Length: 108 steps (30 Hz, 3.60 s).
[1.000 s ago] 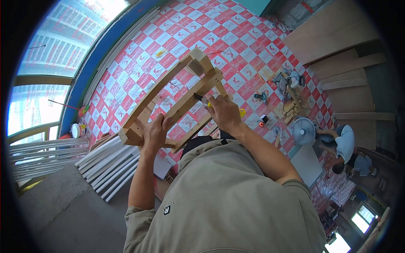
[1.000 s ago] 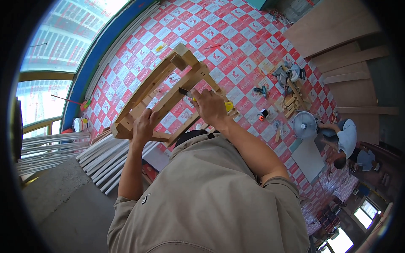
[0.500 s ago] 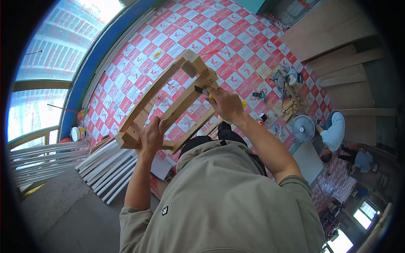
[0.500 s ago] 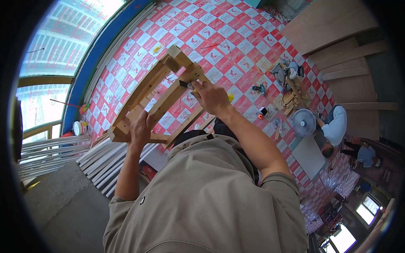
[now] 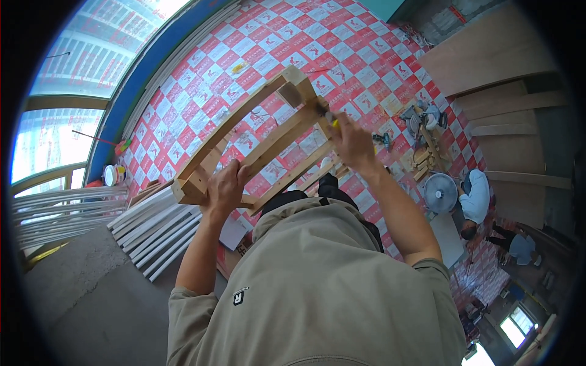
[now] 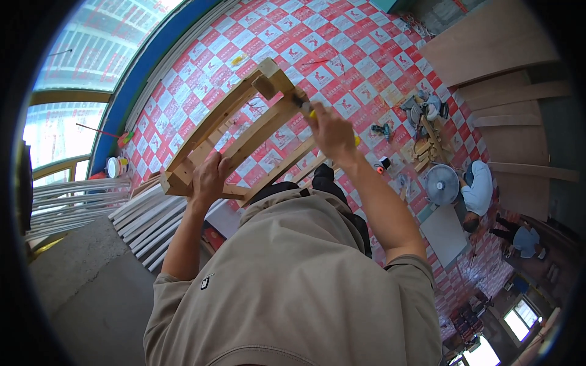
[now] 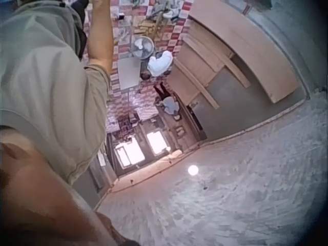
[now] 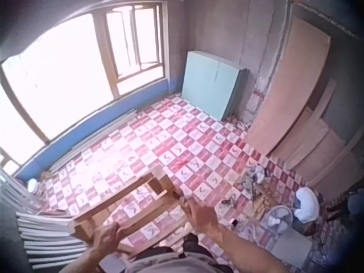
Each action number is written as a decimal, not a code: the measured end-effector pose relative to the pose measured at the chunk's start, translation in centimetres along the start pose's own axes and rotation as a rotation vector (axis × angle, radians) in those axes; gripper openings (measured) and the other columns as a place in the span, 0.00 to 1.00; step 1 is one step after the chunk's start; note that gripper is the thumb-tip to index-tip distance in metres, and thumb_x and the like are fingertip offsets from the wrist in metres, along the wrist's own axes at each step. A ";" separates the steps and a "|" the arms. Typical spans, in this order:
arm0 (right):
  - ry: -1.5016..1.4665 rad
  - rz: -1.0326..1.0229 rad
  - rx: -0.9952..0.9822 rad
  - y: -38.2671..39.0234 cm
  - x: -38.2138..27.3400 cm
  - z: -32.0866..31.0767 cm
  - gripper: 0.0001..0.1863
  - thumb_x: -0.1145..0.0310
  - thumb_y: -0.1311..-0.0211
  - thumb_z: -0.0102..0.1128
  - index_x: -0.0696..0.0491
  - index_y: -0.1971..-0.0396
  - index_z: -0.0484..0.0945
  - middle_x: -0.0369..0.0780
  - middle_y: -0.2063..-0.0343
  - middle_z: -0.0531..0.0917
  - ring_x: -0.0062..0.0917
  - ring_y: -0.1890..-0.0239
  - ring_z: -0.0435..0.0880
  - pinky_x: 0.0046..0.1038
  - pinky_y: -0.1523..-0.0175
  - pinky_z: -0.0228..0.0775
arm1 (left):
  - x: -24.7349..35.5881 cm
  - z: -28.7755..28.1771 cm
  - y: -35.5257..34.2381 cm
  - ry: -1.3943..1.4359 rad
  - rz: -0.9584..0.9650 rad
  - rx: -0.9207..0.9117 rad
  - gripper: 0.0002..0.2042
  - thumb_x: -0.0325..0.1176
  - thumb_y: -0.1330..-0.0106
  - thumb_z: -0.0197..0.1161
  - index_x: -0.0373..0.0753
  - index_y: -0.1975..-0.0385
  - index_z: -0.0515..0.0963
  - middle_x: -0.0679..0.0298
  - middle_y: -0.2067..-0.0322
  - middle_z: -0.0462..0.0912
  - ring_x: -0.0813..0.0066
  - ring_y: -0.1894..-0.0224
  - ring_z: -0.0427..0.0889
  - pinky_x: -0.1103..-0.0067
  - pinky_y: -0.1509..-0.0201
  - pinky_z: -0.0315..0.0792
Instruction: Sawing a small piece of wood off a wooden frame using a utility knife.
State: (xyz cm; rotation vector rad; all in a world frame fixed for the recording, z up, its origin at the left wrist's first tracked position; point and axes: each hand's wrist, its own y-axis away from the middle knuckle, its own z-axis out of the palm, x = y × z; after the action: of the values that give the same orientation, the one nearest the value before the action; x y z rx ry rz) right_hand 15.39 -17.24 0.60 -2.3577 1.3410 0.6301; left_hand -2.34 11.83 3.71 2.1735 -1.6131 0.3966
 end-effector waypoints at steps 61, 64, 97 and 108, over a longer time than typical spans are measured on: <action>0.631 -0.184 -0.141 -3.1 -10.1 -4.1 0.18 0.59 0.39 0.68 0.49 0.54 0.73 0.43 0.71 0.84 0.40 0.66 0.88 0.40 0.67 0.82 | 3.9 2.6 -2.2 0.002 0.061 0.108 0.20 0.44 0.42 0.73 0.38 0.57 0.76 0.57 0.65 0.84 0.55 0.64 0.86 0.63 0.63 0.77; 0.660 -0.219 -0.153 -3.5 -10.4 -4.8 0.17 0.58 0.39 0.68 0.49 0.56 0.74 0.42 0.73 0.83 0.39 0.68 0.88 0.39 0.68 0.82 | 3.3 3.2 -2.0 -0.007 0.091 0.153 0.19 0.43 0.41 0.73 0.38 0.58 0.76 0.57 0.67 0.83 0.55 0.65 0.85 0.63 0.62 0.77; 0.827 -0.442 -0.299 -7.2 -11.5 -7.8 0.15 0.56 0.38 0.67 0.50 0.61 0.76 0.40 0.76 0.82 0.33 0.74 0.87 0.35 0.71 0.79 | 2.9 3.5 -2.0 -0.005 0.153 0.219 0.18 0.40 0.43 0.73 0.37 0.60 0.76 0.60 0.67 0.82 0.62 0.64 0.85 0.69 0.60 0.76; 0.922 -0.719 -0.242 -9.1 -10.3 -9.0 0.17 0.58 0.43 0.70 0.49 0.57 0.80 0.37 0.78 0.82 0.29 0.76 0.85 0.32 0.73 0.76 | 2.7 3.6 -1.9 0.005 0.142 0.190 0.18 0.40 0.42 0.72 0.37 0.58 0.76 0.59 0.67 0.82 0.61 0.63 0.84 0.68 0.58 0.76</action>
State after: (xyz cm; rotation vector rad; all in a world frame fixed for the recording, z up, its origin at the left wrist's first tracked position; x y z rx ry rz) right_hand 20.44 -10.04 14.49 -3.1981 0.5354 -0.6078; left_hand 0.20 8.36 1.49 2.1960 -1.7986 0.6209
